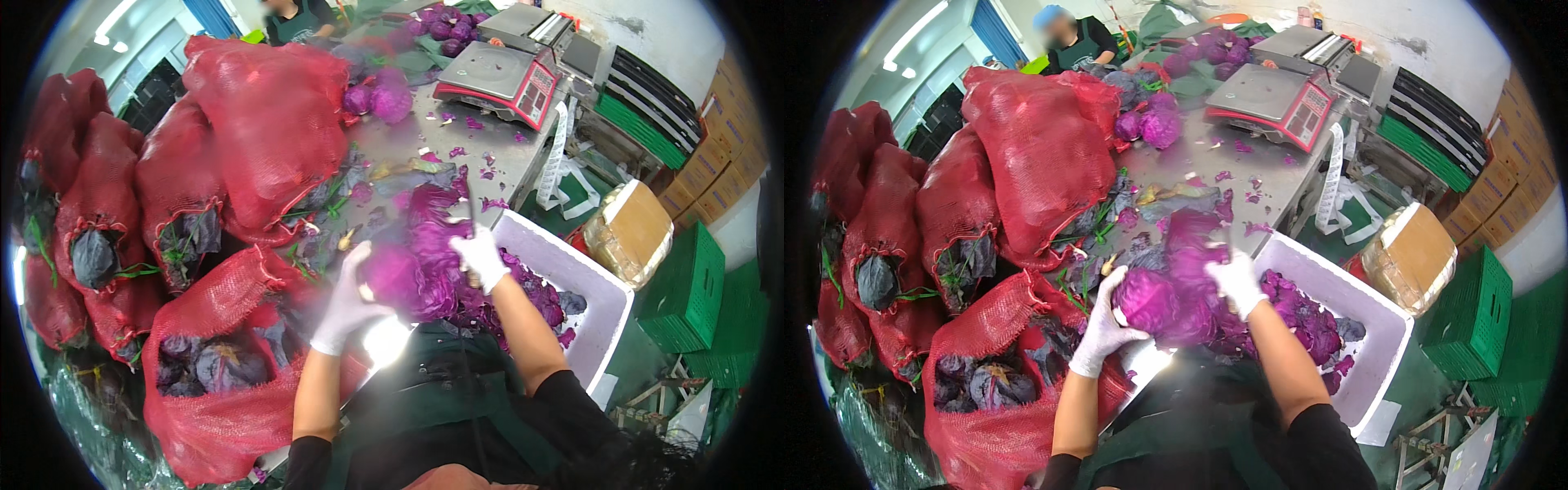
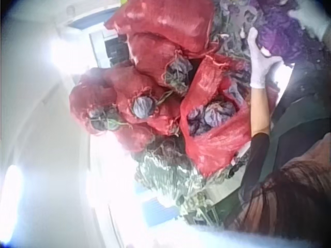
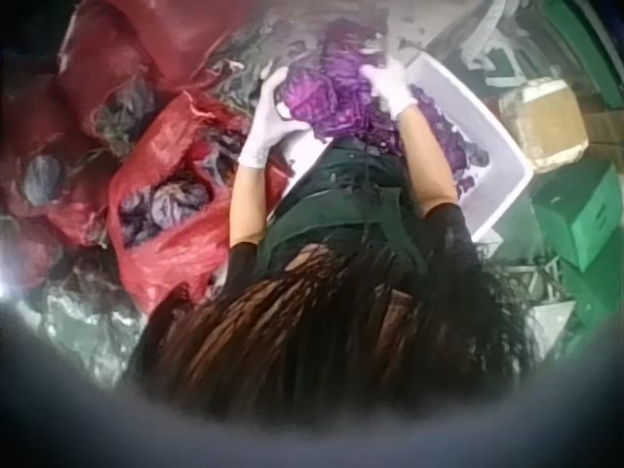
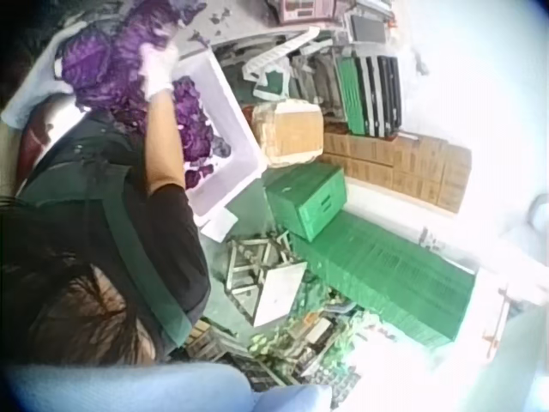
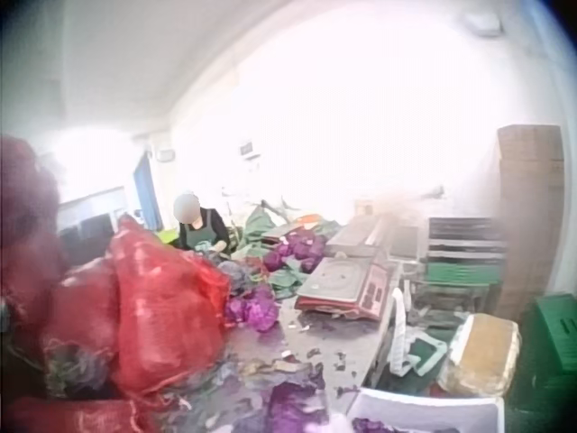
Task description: The person repeatedly picks up red cabbages from large red mesh bags, uses a knife to trim and peel off outer leaves, and places the trimmed cabbages into a white bin. The process is continuous and repetitive throughout the clip.
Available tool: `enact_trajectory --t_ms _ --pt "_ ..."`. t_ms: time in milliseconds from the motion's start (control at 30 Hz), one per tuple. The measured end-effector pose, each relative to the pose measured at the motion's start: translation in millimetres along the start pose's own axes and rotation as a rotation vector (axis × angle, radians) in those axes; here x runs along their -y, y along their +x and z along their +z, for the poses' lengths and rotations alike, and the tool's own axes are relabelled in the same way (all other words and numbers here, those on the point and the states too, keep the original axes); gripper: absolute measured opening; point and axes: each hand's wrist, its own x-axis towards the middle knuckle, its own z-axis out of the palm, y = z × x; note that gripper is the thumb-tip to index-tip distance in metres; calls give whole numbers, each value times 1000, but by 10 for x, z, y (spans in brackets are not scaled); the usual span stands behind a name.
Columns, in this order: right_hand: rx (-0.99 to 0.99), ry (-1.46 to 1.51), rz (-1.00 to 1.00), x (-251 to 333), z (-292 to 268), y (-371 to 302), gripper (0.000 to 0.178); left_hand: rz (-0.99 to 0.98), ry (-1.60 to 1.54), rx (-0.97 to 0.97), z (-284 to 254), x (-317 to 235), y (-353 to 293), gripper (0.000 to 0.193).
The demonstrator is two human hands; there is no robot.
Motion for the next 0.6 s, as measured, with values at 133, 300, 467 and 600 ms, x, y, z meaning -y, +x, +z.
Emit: enact_trajectory --t_ms 133,300,467,600 --pt "-241 -746 -742 -136 -425 58 58 -85 39 -64 24 -240 -232 138" --pt "127 -392 -626 308 103 -515 62 -213 -202 -163 58 -542 -179 114" --pt "416 -325 -309 -82 537 -438 67 -279 -330 -348 76 -249 -58 86" --pt "354 -631 -666 -213 594 -354 61 -295 -336 -298 -24 7 -136 77"
